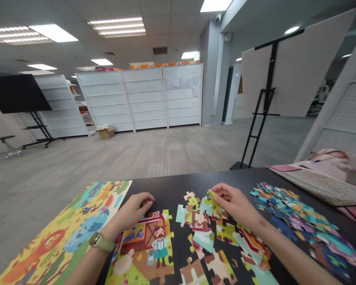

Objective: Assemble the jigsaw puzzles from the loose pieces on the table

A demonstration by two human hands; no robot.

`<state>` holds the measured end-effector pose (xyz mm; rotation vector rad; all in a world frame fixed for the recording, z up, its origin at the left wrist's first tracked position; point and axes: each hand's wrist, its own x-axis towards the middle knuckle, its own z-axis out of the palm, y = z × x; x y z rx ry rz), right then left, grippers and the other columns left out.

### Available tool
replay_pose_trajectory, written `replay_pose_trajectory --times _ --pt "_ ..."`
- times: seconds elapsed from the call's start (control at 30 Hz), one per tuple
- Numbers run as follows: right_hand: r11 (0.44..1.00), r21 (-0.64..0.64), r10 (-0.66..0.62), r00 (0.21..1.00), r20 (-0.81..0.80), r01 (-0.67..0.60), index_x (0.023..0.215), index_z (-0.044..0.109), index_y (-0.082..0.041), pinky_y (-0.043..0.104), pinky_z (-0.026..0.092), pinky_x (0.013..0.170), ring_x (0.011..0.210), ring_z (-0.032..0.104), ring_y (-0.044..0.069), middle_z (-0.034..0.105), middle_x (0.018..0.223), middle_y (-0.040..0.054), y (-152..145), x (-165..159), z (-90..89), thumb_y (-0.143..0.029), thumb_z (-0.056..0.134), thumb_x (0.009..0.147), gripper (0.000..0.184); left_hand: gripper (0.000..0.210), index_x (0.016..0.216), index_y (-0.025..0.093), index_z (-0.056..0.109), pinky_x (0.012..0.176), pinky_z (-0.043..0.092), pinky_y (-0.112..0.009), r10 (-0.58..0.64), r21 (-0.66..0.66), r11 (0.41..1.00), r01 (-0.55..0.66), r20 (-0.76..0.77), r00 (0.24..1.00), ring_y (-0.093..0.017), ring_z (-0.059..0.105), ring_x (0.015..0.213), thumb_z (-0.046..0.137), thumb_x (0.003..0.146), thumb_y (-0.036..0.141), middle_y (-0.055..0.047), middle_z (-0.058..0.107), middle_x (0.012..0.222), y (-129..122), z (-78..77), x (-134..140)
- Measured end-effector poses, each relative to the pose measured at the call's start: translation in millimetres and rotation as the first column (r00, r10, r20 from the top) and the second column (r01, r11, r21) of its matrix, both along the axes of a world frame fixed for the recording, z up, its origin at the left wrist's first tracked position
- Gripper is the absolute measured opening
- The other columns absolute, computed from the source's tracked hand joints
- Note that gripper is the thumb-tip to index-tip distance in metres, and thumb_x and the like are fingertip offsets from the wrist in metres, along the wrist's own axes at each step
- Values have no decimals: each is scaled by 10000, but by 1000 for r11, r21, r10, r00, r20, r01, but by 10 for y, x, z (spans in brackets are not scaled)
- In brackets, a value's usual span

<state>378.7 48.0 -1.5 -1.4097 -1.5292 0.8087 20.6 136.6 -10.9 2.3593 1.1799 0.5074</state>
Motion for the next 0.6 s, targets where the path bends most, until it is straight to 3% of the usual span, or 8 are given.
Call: replay_pose_trajectory --times 0.13,0.27,0.33,0.47,0.6 --pt "999 -35 -41 994 -101 37 739 509 -216 243 388 564 597 516 122 555 648 -50 19 -12 -28 -434 711 724 298 258 997 216 670 715 452 -288 -56 -4 998 56 -36 998 -194 619 789 467 949 368 -32 687 910 -49 -22 62" --pt "1000 -24 4 989 -151 -8 1041 579 -212 232 353 544 557 440 95 448 638 -96 -22 -37 59 -407 672 759 356 239 999 214 662 726 456 -292 -90 0 996 90 -55 994 -196 621 807 459 959 334 -30 677 907 -106 7 133" --pt "998 -56 29 987 -161 -39 1094 601 -202 244 386 570 587 489 105 497 668 -76 -44 -62 106 -414 673 764 399 230 1004 219 658 753 461 -301 -99 3 995 99 -59 993 -202 622 837 455 969 320 -34 672 929 -141 22 170" --pt "992 -120 4 976 -217 -31 902 610 -199 263 448 603 652 595 139 644 744 -15 -36 -99 89 -438 738 707 334 203 1100 234 641 874 458 -330 -142 19 990 143 -42 989 -231 601 984 544 934 298 -54 643 1072 -217 8 258" --pt "993 -118 -14 969 -247 -16 754 523 -208 240 414 554 564 563 114 618 646 -41 -7 -104 14 -422 756 685 324 280 1135 240 635 948 430 -341 -172 0 985 172 -33 984 -246 566 1066 667 859 280 -54 591 1149 -259 -16 312"
